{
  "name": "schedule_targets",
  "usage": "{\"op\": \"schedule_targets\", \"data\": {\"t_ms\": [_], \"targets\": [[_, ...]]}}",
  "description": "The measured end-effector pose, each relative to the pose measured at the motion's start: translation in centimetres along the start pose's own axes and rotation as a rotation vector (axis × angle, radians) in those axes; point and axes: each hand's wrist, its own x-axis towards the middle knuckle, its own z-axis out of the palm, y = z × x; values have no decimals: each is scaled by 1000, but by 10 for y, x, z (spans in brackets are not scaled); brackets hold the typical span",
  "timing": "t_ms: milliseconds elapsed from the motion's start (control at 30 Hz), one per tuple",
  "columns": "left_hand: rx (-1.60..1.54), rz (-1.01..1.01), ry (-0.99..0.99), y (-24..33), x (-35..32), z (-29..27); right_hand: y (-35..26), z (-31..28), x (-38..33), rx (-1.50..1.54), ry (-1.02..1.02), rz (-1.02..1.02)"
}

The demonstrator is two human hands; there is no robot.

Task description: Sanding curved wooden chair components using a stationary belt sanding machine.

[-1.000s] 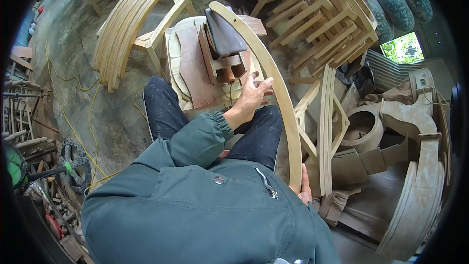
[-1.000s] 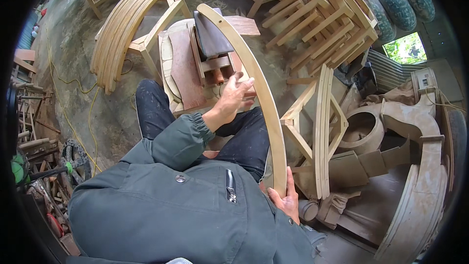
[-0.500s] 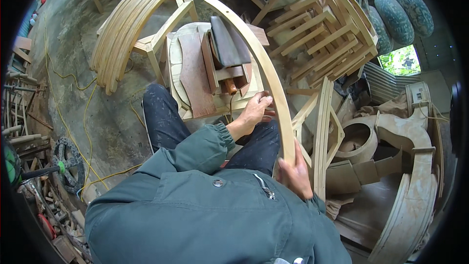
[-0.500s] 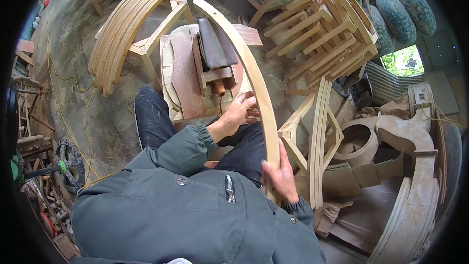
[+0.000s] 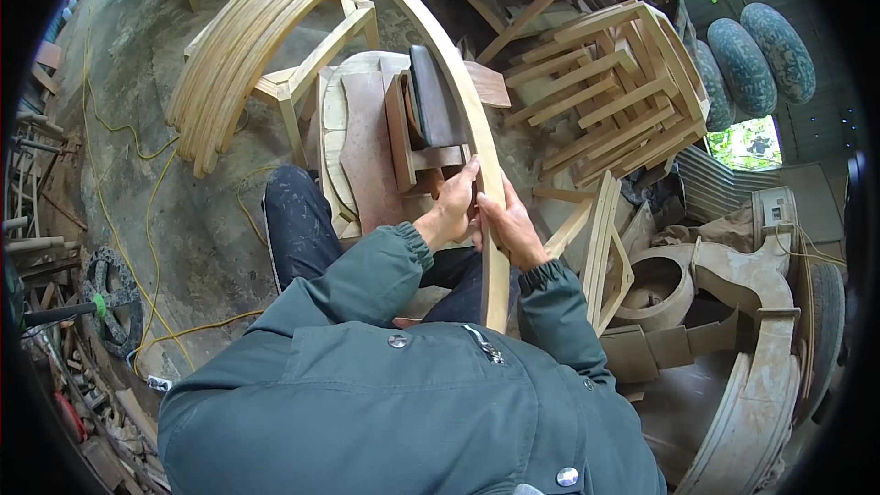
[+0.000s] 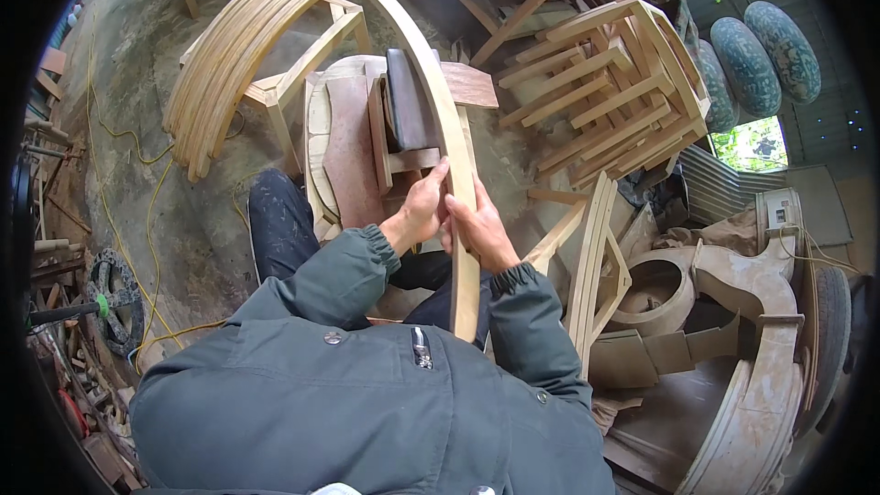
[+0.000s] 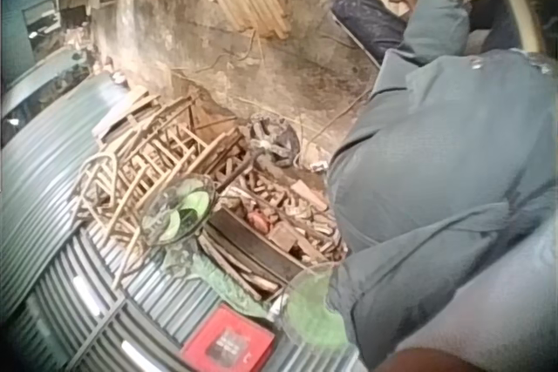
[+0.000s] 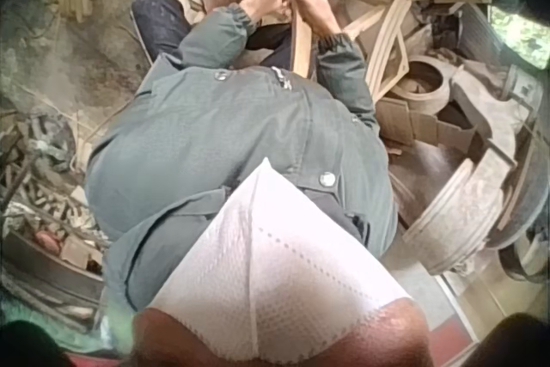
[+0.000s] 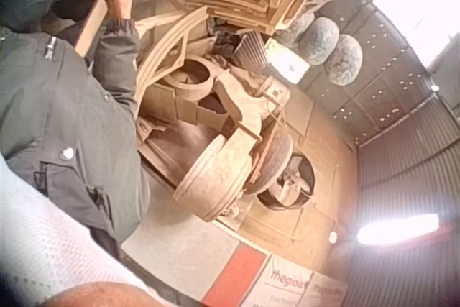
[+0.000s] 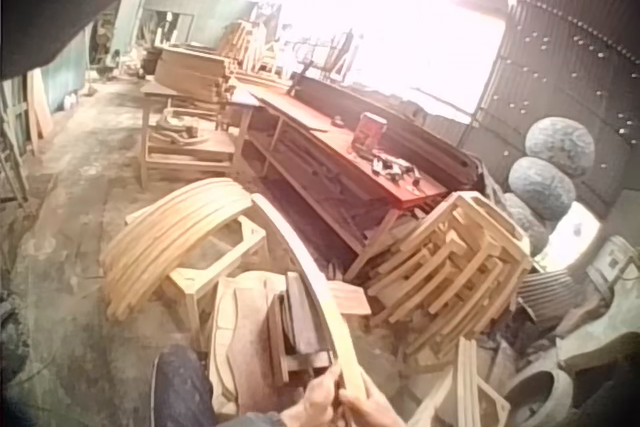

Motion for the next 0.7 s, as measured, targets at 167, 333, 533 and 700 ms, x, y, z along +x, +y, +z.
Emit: {"op": "schedule_targets", "data": {"t_ms": [167,333,533,700], "targets": [[87,-121,-124,-21,-20,3,33,-31,-102,35,94,172],[27,-19,-240,-23,-31,11,77,-60,-240,47,147,313],[-149,-148,-282,-67,-29,9,58,-98,-325,-34,90,544],[-10,-119,-51,-73,-23,22,-23,-92,-304,-1113,45,528]]}}
